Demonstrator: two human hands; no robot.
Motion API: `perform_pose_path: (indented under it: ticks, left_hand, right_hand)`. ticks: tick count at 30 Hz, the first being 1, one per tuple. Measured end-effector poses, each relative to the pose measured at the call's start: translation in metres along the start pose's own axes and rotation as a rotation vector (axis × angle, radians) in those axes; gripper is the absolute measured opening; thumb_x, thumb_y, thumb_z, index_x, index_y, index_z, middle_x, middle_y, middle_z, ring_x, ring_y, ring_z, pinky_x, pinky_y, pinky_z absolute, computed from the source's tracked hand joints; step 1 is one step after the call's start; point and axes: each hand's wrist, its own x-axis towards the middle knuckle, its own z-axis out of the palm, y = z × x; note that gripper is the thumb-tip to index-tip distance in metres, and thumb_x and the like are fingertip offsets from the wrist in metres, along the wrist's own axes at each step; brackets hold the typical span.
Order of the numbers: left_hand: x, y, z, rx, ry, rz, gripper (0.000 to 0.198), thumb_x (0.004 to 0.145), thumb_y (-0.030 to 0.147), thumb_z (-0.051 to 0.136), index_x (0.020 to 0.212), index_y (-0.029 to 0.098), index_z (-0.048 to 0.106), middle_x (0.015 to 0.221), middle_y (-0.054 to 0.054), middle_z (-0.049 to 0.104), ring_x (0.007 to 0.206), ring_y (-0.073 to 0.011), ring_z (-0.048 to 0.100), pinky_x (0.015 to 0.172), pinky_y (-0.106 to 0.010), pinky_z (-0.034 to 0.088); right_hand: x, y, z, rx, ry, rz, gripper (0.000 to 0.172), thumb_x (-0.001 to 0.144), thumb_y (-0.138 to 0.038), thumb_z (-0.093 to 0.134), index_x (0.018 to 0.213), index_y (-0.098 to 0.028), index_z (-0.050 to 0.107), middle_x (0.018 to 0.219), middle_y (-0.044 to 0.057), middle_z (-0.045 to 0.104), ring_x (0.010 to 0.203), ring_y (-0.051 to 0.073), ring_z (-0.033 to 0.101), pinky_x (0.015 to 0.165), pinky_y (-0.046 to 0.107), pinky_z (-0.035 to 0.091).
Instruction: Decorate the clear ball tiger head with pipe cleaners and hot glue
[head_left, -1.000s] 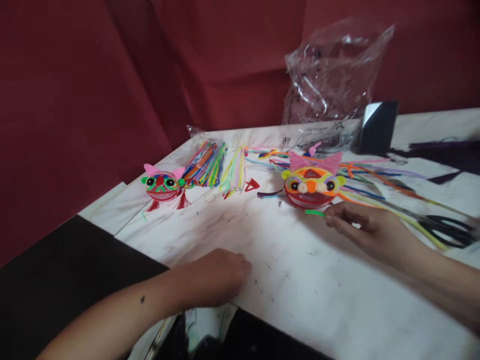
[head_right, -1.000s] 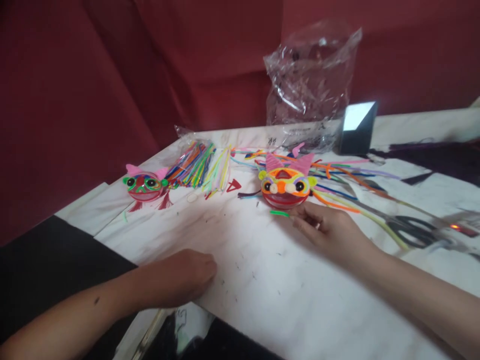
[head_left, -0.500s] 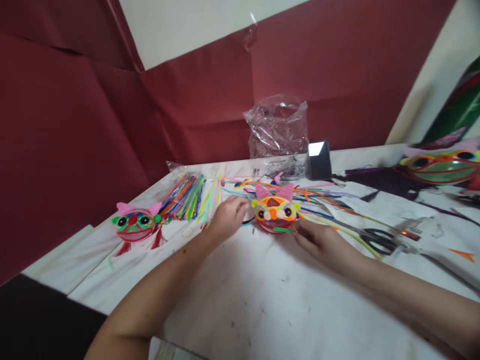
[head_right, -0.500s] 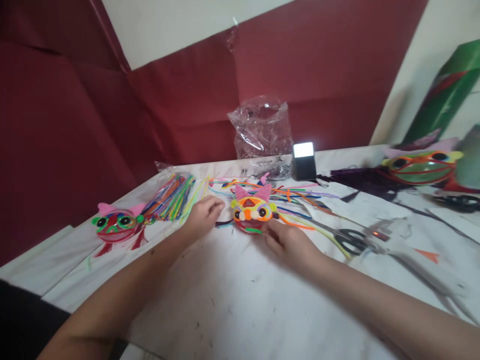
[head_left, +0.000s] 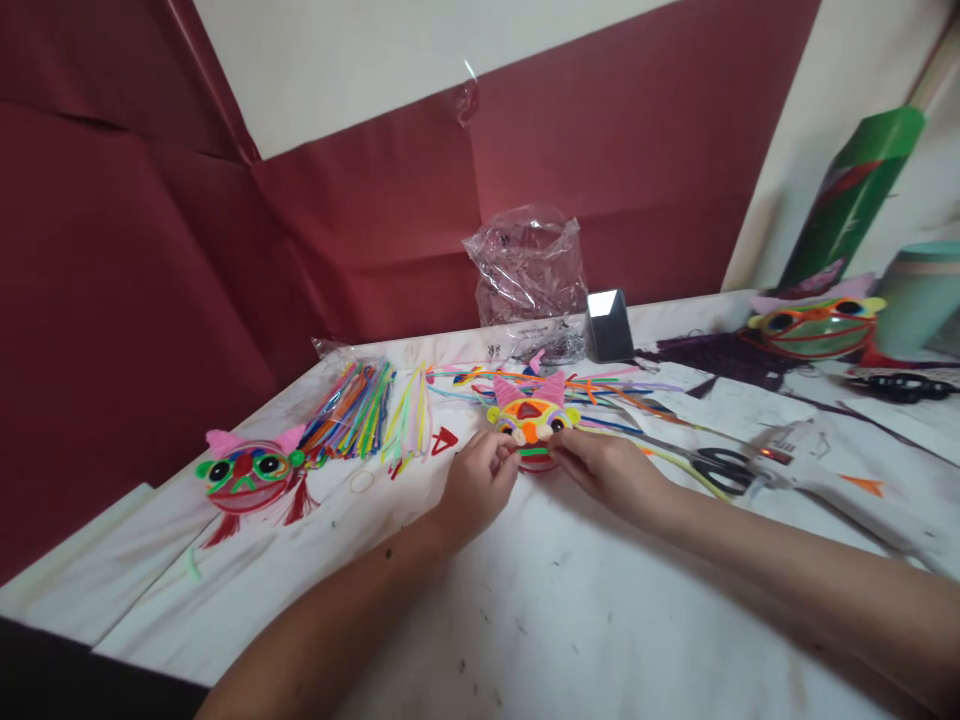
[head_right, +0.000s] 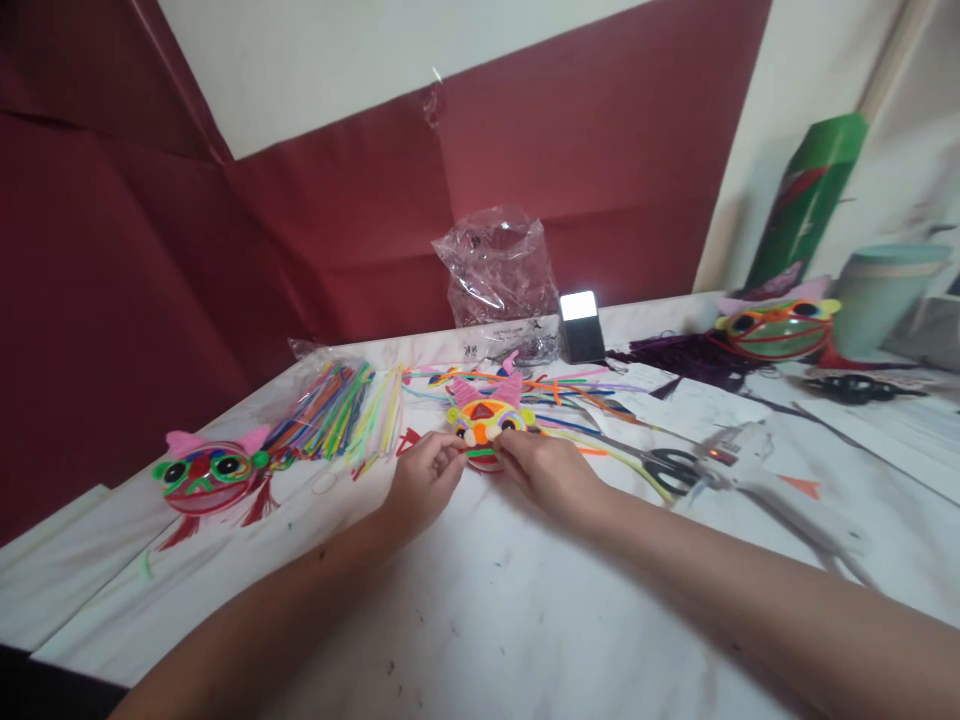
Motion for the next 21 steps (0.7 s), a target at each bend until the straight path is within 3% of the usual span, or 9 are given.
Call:
perform_pose_path:
  ticks: [4, 9, 16, 19, 21]
  left_hand:
    - [-0.001, -0.005, -0.001, -0.028, -0.027, 0.016, 0.012, 0.082, 0.020, 0.052, 0.078, 0.017, 0.064, 0.069, -0.002, 0.059, 0.063, -0.0126, 0.056, 0.060, -0.023, 0.044]
    - [-0.007, -0.007, 0.008, -0.095, -0.055, -0.003, 0.012, 0.080, 0.017, 0.053, 0.071, 0.018, 0.062, 0.064, -0.001, 0.058, 0.061, -0.0119, 0.054, 0.059, -0.023, 0.042]
    - [-0.011, -0.006, 0.016, -0.182, -0.020, -0.175, 0.011, 0.077, 0.019, 0.052, 0.068, 0.018, 0.057, 0.059, 0.003, 0.054, 0.052, -0.0090, 0.046, 0.053, -0.021, 0.038]
    - [-0.010, -0.006, 0.014, -0.224, 0.028, -0.229, 0.013, 0.080, 0.026, 0.051, 0.069, 0.018, 0.054, 0.058, 0.004, 0.051, 0.051, -0.0087, 0.045, 0.051, -0.021, 0.037]
    - [-0.010, -0.006, 0.014, -0.237, 0.040, -0.229, 0.015, 0.081, 0.028, 0.051, 0.069, 0.018, 0.052, 0.058, 0.004, 0.050, 0.052, -0.0088, 0.045, 0.052, -0.021, 0.037]
  right_hand:
    - [0.006, -0.001, -0.003, -0.101, -0.026, -0.041, 0.027, 0.093, -0.027, 0.035, 0.076, -0.021, 0.056, 0.070, 0.005, 0.066, 0.059, 0.017, 0.059, 0.055, 0.026, 0.040]
    - [0.003, -0.001, 0.001, -0.122, 0.008, 0.014, 0.025, 0.092, -0.028, 0.037, 0.080, -0.020, 0.058, 0.076, 0.008, 0.070, 0.063, 0.019, 0.065, 0.057, 0.027, 0.044]
    - [-0.002, 0.002, 0.008, -0.033, 0.060, 0.005, 0.023, 0.092, -0.028, 0.038, 0.081, -0.021, 0.058, 0.077, 0.008, 0.071, 0.064, 0.019, 0.066, 0.058, 0.028, 0.048]
    - [0.001, 0.003, 0.001, 0.045, 0.112, -0.013, 0.020, 0.091, -0.029, 0.041, 0.082, -0.021, 0.058, 0.076, 0.006, 0.070, 0.065, 0.018, 0.065, 0.060, 0.028, 0.048]
    - [0.007, 0.003, -0.010, 0.122, 0.192, 0.050, 0.017, 0.090, -0.030, 0.045, 0.082, -0.021, 0.057, 0.072, 0.004, 0.067, 0.062, 0.016, 0.062, 0.058, 0.027, 0.048]
